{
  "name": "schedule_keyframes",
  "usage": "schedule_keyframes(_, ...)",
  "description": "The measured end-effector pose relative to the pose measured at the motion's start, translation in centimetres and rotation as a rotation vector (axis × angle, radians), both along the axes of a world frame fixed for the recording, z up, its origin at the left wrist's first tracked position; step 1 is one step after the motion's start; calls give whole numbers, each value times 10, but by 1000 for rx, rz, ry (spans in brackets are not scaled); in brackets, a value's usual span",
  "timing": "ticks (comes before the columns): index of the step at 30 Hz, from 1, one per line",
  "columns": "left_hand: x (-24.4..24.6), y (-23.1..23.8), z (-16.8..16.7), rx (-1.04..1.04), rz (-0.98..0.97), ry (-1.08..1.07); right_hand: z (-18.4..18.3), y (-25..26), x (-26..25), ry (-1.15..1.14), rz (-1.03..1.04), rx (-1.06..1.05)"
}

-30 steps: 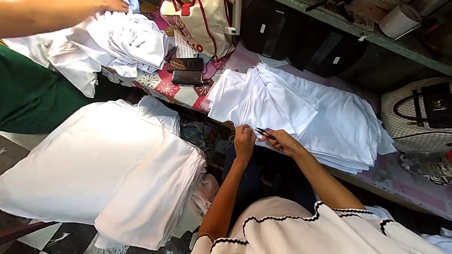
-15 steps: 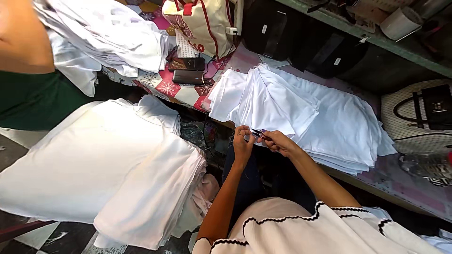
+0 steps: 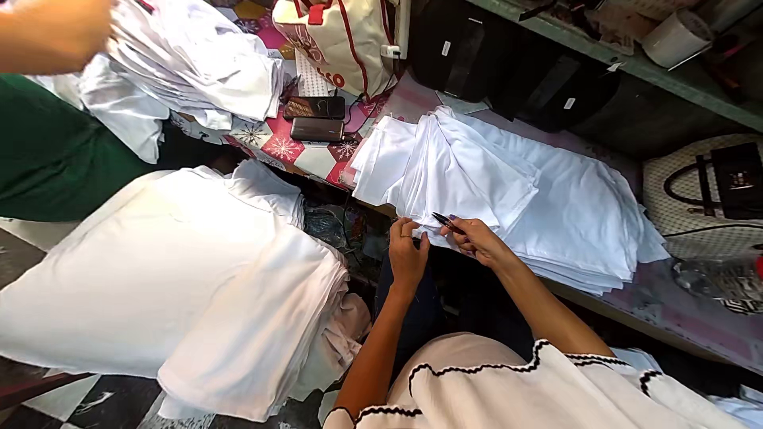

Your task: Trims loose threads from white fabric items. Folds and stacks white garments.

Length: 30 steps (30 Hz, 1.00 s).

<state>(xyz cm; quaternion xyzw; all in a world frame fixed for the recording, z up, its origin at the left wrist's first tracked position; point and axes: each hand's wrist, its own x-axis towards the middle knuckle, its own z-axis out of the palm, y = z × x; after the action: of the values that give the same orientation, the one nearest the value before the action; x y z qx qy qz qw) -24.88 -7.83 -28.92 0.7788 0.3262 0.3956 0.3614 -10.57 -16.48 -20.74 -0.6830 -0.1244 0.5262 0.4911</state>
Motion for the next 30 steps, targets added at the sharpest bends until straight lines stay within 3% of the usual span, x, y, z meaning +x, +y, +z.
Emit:
schedule_keyframes(9, 28, 9, -35, 299, -2, -26, -5, -9, 0, -7, 12, -53)
schedule_keyframes(17, 26, 8, -32, 44, -45, -86, -9, -3, -3, 24, 44, -118)
schedule_keyframes(25, 19, 3, -32, 12, -109, -64, -15, 1, -6, 43, -24, -81)
schedule_keyframes(30, 0, 2, -5, -104, -148, 51, -7, -2, -5, 33, -6, -76)
